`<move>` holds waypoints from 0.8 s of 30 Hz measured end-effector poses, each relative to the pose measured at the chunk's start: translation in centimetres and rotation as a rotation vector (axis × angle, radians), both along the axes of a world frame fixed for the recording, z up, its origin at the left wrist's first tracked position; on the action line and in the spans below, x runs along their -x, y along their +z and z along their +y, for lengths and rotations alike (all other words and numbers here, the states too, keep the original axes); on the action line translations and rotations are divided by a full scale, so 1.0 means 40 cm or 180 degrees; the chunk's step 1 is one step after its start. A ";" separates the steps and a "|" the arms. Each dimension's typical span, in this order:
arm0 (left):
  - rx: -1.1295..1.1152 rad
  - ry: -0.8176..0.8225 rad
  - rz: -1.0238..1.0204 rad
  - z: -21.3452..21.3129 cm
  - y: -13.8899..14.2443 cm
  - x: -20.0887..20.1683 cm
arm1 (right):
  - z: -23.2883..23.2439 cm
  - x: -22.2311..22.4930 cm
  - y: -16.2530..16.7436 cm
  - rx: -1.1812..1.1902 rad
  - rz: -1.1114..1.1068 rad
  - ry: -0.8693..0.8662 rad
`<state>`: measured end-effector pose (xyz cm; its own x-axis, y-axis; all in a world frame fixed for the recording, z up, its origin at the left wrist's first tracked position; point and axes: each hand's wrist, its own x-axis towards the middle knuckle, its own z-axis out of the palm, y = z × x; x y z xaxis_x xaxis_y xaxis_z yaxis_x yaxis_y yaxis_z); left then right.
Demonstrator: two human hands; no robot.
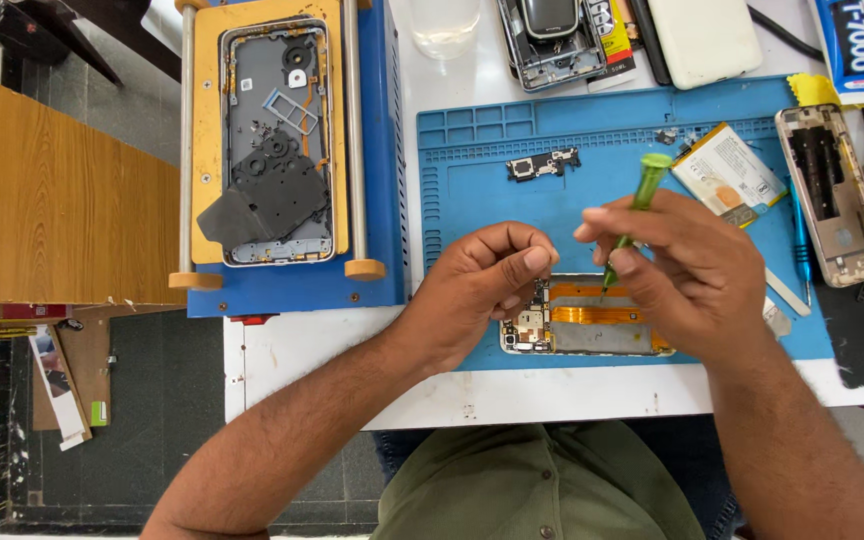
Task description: The person uses a green screwdriver to work on the internal components of a disassembled smartphone lying on a blue repair mat, adjusting small parts and screws. They then lift the phone chassis with both hands, hold it upright, and interact with a second smartphone placed on the desk before returning to the disassembled phone.
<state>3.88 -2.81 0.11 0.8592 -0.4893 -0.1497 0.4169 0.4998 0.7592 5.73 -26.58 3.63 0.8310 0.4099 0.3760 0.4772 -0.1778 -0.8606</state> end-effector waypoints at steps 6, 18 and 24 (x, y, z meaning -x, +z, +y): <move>-0.0047 -0.0002 0.0076 0.002 0.006 -0.002 | -0.027 0.005 -0.048 -0.0528 -0.0309 0.0191; -0.0120 -0.0094 0.0077 0.002 0.004 0.000 | -0.053 0.027 -0.079 -0.0262 -0.0951 -0.0175; -0.0040 -0.0151 0.0071 0.003 0.006 0.002 | -0.039 0.034 -0.064 -0.0316 -0.0957 -0.0215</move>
